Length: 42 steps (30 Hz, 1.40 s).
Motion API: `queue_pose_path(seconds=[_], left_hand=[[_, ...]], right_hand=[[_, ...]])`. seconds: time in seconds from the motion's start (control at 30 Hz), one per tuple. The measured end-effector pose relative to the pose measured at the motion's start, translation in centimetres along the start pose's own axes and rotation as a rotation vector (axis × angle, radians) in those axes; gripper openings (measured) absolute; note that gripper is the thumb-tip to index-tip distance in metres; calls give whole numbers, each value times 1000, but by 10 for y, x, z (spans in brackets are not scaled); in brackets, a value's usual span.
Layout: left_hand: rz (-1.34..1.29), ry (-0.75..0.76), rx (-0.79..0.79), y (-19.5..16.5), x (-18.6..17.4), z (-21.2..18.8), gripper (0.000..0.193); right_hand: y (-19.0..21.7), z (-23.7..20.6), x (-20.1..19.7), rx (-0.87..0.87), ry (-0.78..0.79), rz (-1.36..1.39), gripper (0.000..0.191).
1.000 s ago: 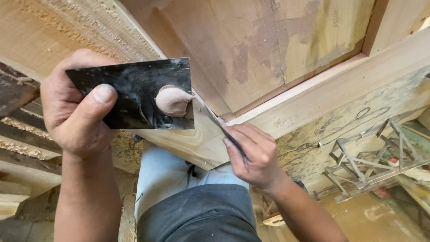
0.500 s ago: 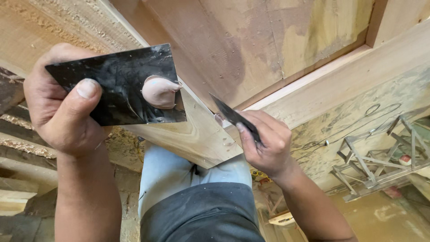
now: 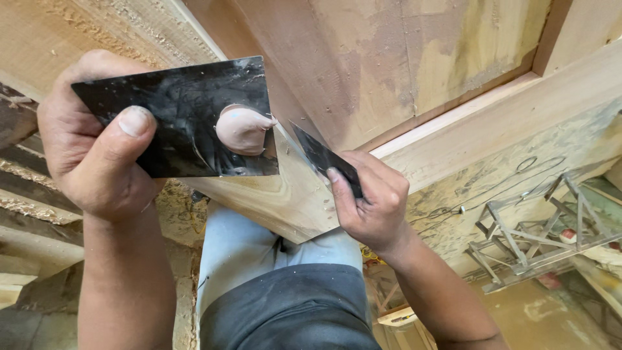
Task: The person applies wood filler to a wooden paneled door lying on sawhorses. They scoop filler from a can with a putty knife, spread it over holes and defects on the door surface, and scrape excess filler off the blade between applications.
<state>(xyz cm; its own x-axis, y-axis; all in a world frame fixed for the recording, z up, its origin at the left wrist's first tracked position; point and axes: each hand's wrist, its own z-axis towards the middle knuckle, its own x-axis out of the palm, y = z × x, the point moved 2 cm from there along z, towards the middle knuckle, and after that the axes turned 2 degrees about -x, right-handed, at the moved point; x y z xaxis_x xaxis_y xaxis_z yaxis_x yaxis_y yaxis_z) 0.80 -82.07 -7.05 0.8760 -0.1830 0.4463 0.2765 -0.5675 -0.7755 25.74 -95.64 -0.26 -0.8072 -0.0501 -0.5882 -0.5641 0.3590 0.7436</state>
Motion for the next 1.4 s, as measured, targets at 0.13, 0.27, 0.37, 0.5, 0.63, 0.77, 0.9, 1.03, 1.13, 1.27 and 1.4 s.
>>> queue_pose_path(seconds=[0.13, 0.27, 0.37, 0.5, 0.63, 0.77, 0.9, 1.03, 1.13, 1.27, 1.4], left_hand=[[-10, -1, -16, 0, 1, 1, 19], [-34, -20, -24, -1, 3, 1, 17], [-28, -7, -14, -1, 3, 2, 18], [-9, -19, -15, 1, -1, 0, 20], [7, -54, -10, 4, -4, -5, 21], [33, -45, -1, 5, -6, -6, 19], [13, -42, -3, 6, -7, -5, 20], [-6, -49, 2, 7, -5, -4, 19], [-19, -63, 4, 8, -2, -3, 18], [-28, -101, 2, 8, 0, -2, 18], [-20, -121, 9, 7, 0, -4, 17]], right_hand=[[6, 3, -8, -13, 2, 87, 7], [4, 3, -25, -9, -71, 22, 7], [-7, 2, -22, -12, -72, 15, 8], [-11, -10, -14, -85, -46, -67, 11], [-14, -13, -12, -93, -8, -58, 16], [-16, -8, -10, -224, 69, 54, 21], [-19, -10, -12, -188, 118, 3, 20], [-23, -18, -13, -44, 73, 43, 14], [-25, -25, -14, 121, 42, 43, 4], [-27, -26, -27, 122, -44, 89, 9], [-29, -21, -34, 11, -50, -23, 8]])
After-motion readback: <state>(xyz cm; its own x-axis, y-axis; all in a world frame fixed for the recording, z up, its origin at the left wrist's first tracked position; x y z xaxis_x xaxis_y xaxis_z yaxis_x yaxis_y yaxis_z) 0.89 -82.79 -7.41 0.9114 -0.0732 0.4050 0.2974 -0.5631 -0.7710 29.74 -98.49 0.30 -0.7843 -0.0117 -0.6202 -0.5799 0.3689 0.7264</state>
